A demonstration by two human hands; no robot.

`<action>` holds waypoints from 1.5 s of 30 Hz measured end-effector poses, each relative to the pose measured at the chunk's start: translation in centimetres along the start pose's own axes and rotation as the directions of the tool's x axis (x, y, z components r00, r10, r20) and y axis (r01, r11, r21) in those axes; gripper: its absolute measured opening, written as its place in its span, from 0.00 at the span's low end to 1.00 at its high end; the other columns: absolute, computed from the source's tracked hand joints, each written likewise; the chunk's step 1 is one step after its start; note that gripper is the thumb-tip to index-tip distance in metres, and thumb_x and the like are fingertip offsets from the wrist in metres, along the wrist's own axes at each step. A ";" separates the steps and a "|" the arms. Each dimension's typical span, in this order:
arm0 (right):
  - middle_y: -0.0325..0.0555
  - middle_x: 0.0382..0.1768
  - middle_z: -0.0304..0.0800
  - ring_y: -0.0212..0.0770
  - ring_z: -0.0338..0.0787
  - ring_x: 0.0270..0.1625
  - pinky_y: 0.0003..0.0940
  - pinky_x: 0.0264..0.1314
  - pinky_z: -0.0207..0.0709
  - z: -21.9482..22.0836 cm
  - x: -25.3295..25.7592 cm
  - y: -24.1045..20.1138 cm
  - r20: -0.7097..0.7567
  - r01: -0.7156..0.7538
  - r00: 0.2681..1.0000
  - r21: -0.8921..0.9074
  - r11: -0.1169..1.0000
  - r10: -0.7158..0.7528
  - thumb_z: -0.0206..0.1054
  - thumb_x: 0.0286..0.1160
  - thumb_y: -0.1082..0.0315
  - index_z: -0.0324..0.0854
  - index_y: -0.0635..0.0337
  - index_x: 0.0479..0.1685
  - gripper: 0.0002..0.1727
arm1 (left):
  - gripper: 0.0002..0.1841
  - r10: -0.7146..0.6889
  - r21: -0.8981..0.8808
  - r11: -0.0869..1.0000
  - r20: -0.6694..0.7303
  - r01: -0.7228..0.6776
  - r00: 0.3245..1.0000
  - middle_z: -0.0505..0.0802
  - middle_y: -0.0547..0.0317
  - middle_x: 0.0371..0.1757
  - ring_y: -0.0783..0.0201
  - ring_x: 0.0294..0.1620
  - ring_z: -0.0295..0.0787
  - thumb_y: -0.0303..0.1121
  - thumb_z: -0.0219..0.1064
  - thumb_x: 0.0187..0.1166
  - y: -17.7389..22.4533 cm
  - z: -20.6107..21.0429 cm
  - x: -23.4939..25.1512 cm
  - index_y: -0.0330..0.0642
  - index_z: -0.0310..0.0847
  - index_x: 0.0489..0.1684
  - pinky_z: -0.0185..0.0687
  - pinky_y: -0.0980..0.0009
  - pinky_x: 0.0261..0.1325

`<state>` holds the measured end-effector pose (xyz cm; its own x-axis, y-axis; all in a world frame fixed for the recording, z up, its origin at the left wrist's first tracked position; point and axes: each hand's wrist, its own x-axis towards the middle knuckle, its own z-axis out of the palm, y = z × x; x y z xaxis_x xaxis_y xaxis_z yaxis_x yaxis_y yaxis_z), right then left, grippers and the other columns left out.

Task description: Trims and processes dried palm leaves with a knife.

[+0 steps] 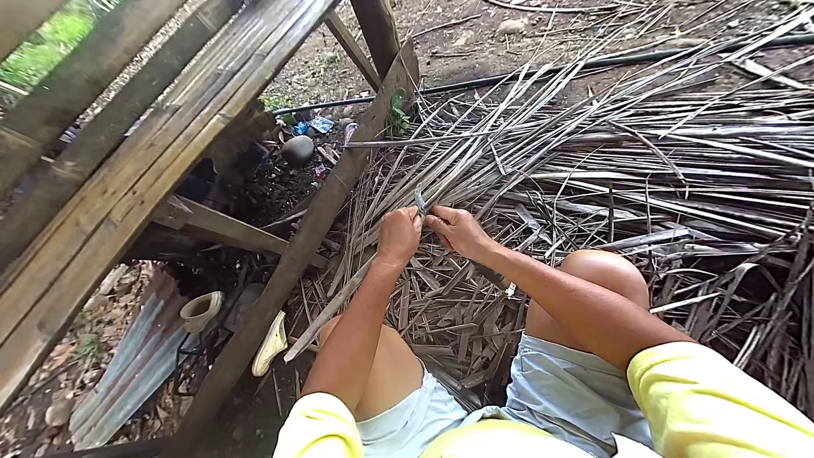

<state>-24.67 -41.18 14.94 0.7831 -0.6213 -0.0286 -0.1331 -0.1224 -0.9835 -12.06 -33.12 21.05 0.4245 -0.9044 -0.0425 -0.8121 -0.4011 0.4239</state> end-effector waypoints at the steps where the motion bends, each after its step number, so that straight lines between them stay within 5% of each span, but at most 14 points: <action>1: 0.44 0.24 0.78 0.35 0.74 0.19 0.33 0.26 0.74 0.0 -0.2 -0.2 0.036 -0.011 0.999 0.002 1.000 0.011 0.54 0.94 0.60 0.73 0.61 0.81 0.24 | 0.14 -0.025 -0.027 0.999 -0.003 0.024 1.000 0.93 0.36 0.44 0.42 0.52 0.91 0.27 0.57 0.88 -0.1 -0.3 0.3 0.28 0.89 0.44 0.81 0.44 0.61; 5: 0.45 0.27 0.79 0.37 0.74 0.20 0.35 0.27 0.75 0.2 -0.4 -0.1 0.116 -0.031 0.993 -0.012 0.999 0.032 0.53 0.95 0.59 0.60 0.49 0.93 0.29 | 0.14 -0.022 -0.084 0.996 -0.016 0.020 1.000 0.93 0.40 0.39 0.47 0.45 0.91 0.27 0.57 0.87 -1.2 -0.9 0.9 0.30 0.91 0.45 0.82 0.47 0.58; 8: 0.48 0.29 0.81 0.39 0.76 0.23 0.38 0.32 0.76 -0.4 0.2 0.6 0.039 -0.033 0.999 -0.048 0.998 0.035 0.54 0.94 0.58 0.62 0.57 0.91 0.29 | 0.14 0.001 -0.028 1.000 0.032 0.000 0.999 0.93 0.40 0.39 0.45 0.46 0.92 0.28 0.58 0.87 -0.5 -0.6 0.2 0.31 0.91 0.42 0.82 0.46 0.56; 11: 0.44 0.25 0.78 0.34 0.73 0.19 0.31 0.25 0.73 -1.0 0.5 0.6 0.018 -0.031 0.999 0.010 0.999 0.031 0.56 0.93 0.60 0.60 0.61 0.91 0.30 | 0.14 -0.009 -0.024 1.000 0.070 0.011 0.997 0.94 0.39 0.44 0.44 0.50 0.92 0.28 0.56 0.88 0.1 -0.7 0.1 0.31 0.91 0.47 0.82 0.45 0.60; 14: 0.44 0.26 0.80 0.33 0.74 0.19 0.30 0.24 0.73 -1.3 0.8 0.5 -0.007 -0.002 1.000 0.029 1.000 0.002 0.57 0.92 0.61 0.62 0.63 0.89 0.30 | 0.14 -0.011 -0.035 0.999 0.070 0.014 0.997 0.93 0.42 0.38 0.47 0.43 0.91 0.29 0.57 0.88 0.0 -0.8 0.1 0.33 0.91 0.44 0.82 0.47 0.55; 17: 0.43 0.23 0.77 0.36 0.73 0.20 0.35 0.25 0.73 -2.6 1.6 0.8 -0.129 -0.061 0.989 0.044 0.997 0.067 0.55 0.93 0.59 0.68 0.63 0.85 0.27 | 0.13 -0.029 0.000 1.000 0.077 0.029 0.997 0.93 0.41 0.37 0.45 0.44 0.91 0.28 0.58 0.87 0.8 -1.0 -0.8 0.32 0.91 0.42 0.83 0.45 0.54; 21: 0.39 0.20 0.74 0.33 0.71 0.14 0.29 0.16 0.70 -6.1 3.1 1.4 -0.258 -0.094 0.952 0.259 0.961 0.163 0.55 0.93 0.60 0.69 0.58 0.85 0.25 | 0.13 -0.012 -0.056 0.998 0.096 0.018 0.995 0.93 0.44 0.37 0.50 0.41 0.91 0.28 0.58 0.87 0.1 -1.4 -1.2 0.33 0.91 0.47 0.84 0.50 0.53; 27: 0.37 0.31 0.79 0.28 0.73 0.18 0.25 0.19 0.72 -10.9 3.4 2.4 -0.584 0.017 0.780 0.380 0.925 0.226 0.52 0.94 0.62 0.66 0.56 0.85 0.24 | 0.13 -0.072 -0.086 0.993 0.136 0.084 0.988 0.93 0.48 0.33 0.55 0.35 0.89 0.29 0.59 0.88 -1.7 -2.6 -1.4 0.34 0.92 0.49 0.83 0.53 0.50; 31: 0.35 0.23 0.77 0.27 0.74 0.16 0.26 0.19 0.75 -6.4 0.1 -0.9 -0.341 0.010 0.935 0.287 0.958 0.093 0.55 0.91 0.66 0.65 0.62 0.84 0.25 | 0.13 -0.122 -0.133 0.980 0.188 0.149 0.975 0.91 0.54 0.29 0.62 0.29 0.84 0.30 0.59 0.90 -1.9 -2.7 -0.5 0.35 0.91 0.49 0.81 0.60 0.42; 35: 0.48 0.33 0.87 0.33 0.77 0.20 0.31 0.24 0.74 -1.2 -1.3 0.1 0.035 -0.079 0.997 0.165 0.983 0.075 0.60 0.90 0.66 0.62 0.55 0.91 0.30 | 0.11 -0.145 -0.259 0.941 0.279 0.219 0.949 0.89 0.60 0.24 0.71 0.18 0.76 0.31 0.61 0.90 -1.4 -1.9 0.4 0.35 0.90 0.47 0.73 0.72 0.26; 45: 0.36 0.20 0.81 0.27 0.76 0.15 0.22 0.17 0.71 -2.4 -0.5 0.2 -0.041 -0.048 0.997 0.383 0.923 0.069 0.62 0.88 0.70 0.68 0.60 0.86 0.28 | 0.09 -0.056 -0.607 0.733 0.397 0.308 0.916 0.85 0.61 0.17 0.77 0.11 0.69 0.25 0.62 0.87 -1.3 -3.2 -0.1 0.30 0.88 0.47 0.62 0.83 0.15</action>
<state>-26.55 -42.72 15.20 0.7465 -0.6593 -0.0894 0.0717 0.2132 -0.9744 -9.73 -32.07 23.36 0.2753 -0.8636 -0.4223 -0.2214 -0.4845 0.8463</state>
